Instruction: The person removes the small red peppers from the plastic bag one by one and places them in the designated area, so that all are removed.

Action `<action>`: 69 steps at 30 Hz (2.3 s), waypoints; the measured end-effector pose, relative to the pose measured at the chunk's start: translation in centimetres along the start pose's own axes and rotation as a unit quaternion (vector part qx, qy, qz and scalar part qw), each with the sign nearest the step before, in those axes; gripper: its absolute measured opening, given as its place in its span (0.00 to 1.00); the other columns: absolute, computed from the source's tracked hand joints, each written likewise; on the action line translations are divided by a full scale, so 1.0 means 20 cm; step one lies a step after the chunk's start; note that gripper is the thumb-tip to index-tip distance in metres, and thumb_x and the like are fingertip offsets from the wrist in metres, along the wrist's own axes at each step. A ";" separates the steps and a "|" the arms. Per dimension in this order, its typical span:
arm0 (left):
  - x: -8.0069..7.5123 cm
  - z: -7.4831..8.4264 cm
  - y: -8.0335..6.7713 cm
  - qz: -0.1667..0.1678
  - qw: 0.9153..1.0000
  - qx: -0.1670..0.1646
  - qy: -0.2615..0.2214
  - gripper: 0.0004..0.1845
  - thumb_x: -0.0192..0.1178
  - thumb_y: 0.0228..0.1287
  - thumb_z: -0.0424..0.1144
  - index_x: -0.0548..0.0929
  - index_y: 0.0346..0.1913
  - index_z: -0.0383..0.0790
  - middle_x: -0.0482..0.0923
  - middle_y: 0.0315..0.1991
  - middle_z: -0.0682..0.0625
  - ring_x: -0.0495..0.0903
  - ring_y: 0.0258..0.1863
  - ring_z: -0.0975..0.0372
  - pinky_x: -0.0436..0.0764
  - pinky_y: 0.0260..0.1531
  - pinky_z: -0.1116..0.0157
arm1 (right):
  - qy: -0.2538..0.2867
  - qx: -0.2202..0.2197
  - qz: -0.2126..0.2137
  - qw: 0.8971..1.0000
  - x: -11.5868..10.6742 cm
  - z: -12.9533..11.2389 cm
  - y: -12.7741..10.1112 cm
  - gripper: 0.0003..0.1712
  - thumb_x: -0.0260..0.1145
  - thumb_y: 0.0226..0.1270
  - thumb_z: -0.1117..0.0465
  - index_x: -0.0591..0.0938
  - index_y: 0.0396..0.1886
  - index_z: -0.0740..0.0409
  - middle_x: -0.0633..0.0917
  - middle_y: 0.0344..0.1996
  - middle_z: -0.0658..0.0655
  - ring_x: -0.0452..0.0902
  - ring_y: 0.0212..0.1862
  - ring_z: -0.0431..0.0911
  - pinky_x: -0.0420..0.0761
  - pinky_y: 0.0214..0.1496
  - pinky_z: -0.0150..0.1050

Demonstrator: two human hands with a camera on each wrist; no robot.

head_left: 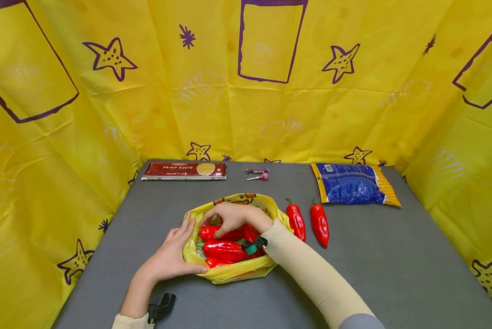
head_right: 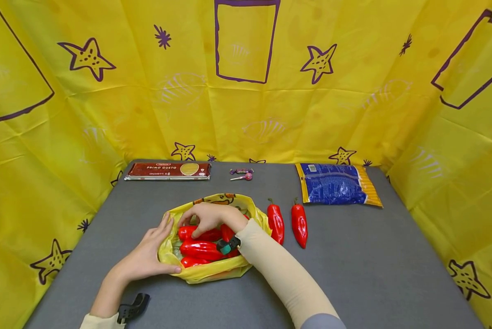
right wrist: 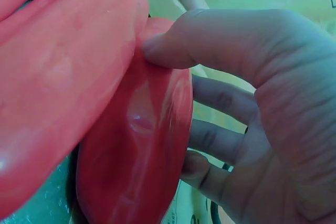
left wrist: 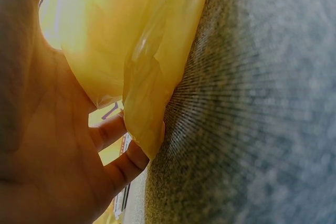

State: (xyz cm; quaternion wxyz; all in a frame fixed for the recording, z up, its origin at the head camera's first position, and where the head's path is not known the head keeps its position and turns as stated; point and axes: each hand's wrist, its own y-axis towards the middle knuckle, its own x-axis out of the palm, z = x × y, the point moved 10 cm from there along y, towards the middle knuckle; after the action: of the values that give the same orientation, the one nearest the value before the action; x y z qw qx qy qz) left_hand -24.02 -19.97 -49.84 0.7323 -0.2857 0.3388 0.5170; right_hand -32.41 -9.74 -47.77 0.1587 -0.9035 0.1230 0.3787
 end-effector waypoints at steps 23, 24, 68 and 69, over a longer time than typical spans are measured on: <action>0.00 0.00 0.00 -0.001 1.000 -0.002 0.001 0.75 0.78 0.43 0.74 0.51 0.86 0.38 0.36 0.88 0.45 0.57 0.76 0.43 0.73 0.63 0.34 | -0.038 0.003 -0.013 0.999 -0.01 -0.04 0.00 0.29 0.72 0.68 0.64 0.84 0.69 0.51 0.85 0.47 0.43 0.71 0.33 0.38 0.74 0.42 0.29; 0.00 0.00 0.00 -0.002 1.000 -0.004 0.001 0.75 0.78 0.43 0.74 0.51 0.86 0.38 0.36 0.88 0.44 0.57 0.76 0.42 0.74 0.63 0.34 | -0.039 0.002 -0.014 0.999 -0.01 -0.04 0.00 0.29 0.72 0.69 0.64 0.84 0.69 0.51 0.85 0.47 0.43 0.71 0.33 0.38 0.74 0.42 0.29; -0.01 -0.01 -0.01 -0.006 1.000 -0.018 0.004 0.76 0.77 0.43 0.75 0.48 0.87 0.39 0.36 0.88 0.44 0.57 0.75 0.43 0.75 0.63 0.36 | -0.043 -0.004 0.027 0.999 -0.24 -0.12 -0.18 0.28 0.72 0.68 0.65 0.84 0.69 0.55 0.87 0.46 0.52 0.76 0.35 0.43 0.77 0.39 0.31; -0.01 -0.01 -0.01 -0.006 1.000 -0.017 0.004 0.76 0.77 0.43 0.75 0.49 0.86 0.38 0.36 0.88 0.44 0.57 0.75 0.43 0.74 0.64 0.36 | -0.042 -0.005 0.030 0.999 -0.25 -0.12 -0.18 0.28 0.71 0.68 0.64 0.84 0.69 0.54 0.87 0.47 0.52 0.77 0.37 0.44 0.78 0.40 0.31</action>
State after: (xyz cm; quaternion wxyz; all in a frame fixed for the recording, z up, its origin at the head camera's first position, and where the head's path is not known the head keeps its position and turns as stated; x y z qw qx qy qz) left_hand -23.97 -20.18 -49.81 0.7290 -0.3019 0.3313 0.5173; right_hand -32.95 -6.79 -41.81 0.1477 -0.8836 0.1414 0.4212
